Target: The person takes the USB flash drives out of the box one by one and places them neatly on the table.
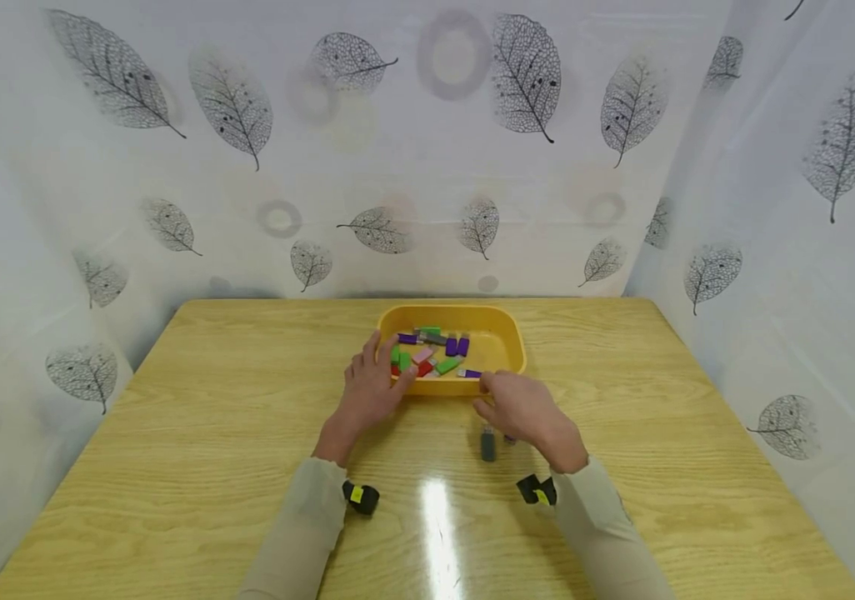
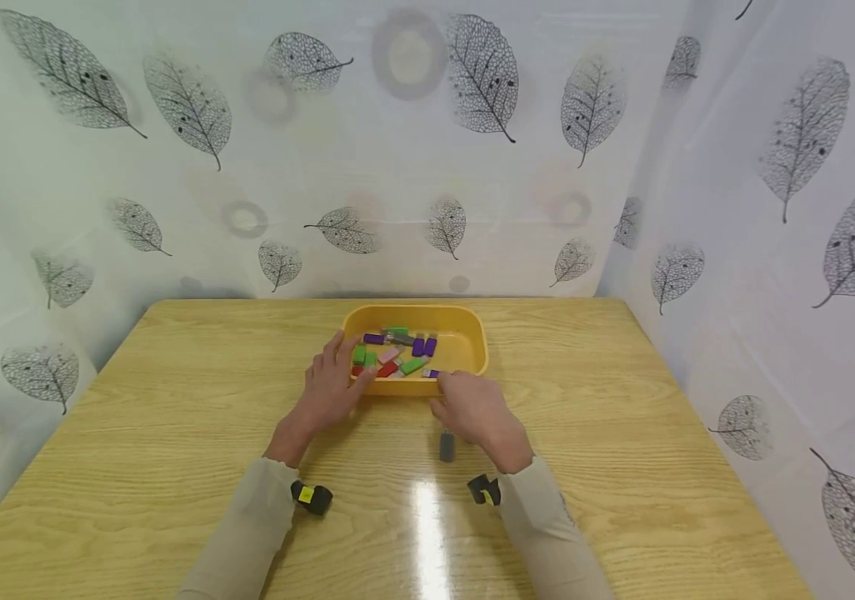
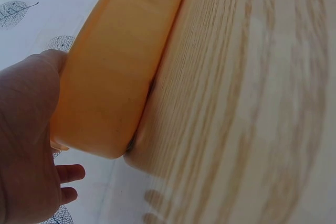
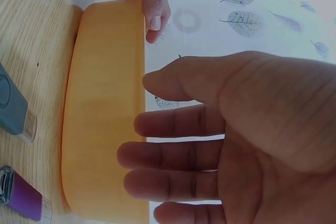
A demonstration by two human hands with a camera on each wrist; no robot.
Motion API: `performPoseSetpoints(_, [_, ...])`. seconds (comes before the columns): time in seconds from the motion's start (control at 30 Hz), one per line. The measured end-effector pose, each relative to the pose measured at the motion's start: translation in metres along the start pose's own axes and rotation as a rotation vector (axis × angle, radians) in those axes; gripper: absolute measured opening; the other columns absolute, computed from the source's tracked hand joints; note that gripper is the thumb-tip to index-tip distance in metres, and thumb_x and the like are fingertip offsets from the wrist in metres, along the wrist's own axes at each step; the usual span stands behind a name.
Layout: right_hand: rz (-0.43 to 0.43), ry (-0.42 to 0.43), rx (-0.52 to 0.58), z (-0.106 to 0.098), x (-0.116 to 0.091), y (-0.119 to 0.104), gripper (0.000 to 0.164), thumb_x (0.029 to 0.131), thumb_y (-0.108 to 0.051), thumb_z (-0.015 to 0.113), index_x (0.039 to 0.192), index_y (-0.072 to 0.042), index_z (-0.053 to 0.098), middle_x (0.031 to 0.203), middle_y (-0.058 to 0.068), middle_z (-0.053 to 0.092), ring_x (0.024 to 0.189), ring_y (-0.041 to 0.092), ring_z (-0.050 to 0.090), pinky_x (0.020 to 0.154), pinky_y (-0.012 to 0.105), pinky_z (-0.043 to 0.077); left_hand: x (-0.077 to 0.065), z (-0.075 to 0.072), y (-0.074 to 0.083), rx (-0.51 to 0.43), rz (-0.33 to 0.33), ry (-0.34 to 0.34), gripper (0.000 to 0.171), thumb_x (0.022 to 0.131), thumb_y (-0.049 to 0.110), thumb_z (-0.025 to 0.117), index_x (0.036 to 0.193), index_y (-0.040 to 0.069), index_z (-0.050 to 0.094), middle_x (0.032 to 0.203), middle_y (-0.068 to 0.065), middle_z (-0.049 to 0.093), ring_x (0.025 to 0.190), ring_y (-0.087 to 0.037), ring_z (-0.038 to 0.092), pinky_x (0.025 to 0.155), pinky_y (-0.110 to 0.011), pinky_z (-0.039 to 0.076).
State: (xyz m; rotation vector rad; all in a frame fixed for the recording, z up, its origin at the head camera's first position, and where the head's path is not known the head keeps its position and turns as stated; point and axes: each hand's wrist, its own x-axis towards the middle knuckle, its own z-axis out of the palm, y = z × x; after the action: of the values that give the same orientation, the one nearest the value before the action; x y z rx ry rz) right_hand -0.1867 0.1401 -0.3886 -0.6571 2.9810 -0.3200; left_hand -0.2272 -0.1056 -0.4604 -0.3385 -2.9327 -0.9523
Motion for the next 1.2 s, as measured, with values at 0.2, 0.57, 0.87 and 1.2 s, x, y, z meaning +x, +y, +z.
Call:
performPoseSetpoints(0.2, [0.003,0.035,-0.001,0.001,0.0,0.001,0.024,0.095,-0.024,0.063,0.108,-0.004,0.068,0.097,0.01,0.07,0.065,0.014,0.058,0.063,0.035,0.054,-0.001,0.001,0.0,0.01,-0.008,-0.006,0.07,0.102,0.05,0.044,0.157,0.015,0.02,0.164,-0.016,0.005,0.141,-0.048,0.021,0.114,-0.064,0.016])
performPoseSetpoints(0.57, [0.004,0.138,0.009,0.003,0.005,0.004,0.021,0.094,-0.023,0.063,0.104,-0.005,0.066,0.086,0.006,0.061,0.06,0.015,0.048,0.05,0.028,0.041,0.0,0.0,0.001,0.008,-0.006,-0.006,0.071,0.102,0.051,0.043,0.157,0.014,0.019,0.164,-0.016,0.004,0.141,-0.048,0.021,0.113,-0.064,0.017])
performPoseSetpoints(0.87, [0.022,0.198,0.034,0.001,0.007,0.007,0.017,0.093,-0.022,0.064,0.101,-0.007,0.066,0.089,0.006,0.061,0.065,0.015,0.05,0.053,0.027,0.043,0.001,-0.005,0.005,0.01,0.001,0.002,0.071,0.102,0.049,0.045,0.157,0.012,0.021,0.164,-0.018,0.006,0.141,-0.048,0.022,0.113,-0.065,0.017])
performPoseSetpoints(1.2, [-0.002,0.227,0.078,0.006,0.01,0.012,0.014,0.093,-0.019,0.064,0.1,-0.006,0.068,0.09,0.006,0.064,0.074,0.018,0.056,0.062,0.031,0.05,-0.001,-0.003,0.004,0.007,-0.003,-0.003,0.071,0.102,0.05,0.045,0.157,0.013,0.02,0.163,-0.018,0.005,0.141,-0.049,0.022,0.112,-0.065,0.018])
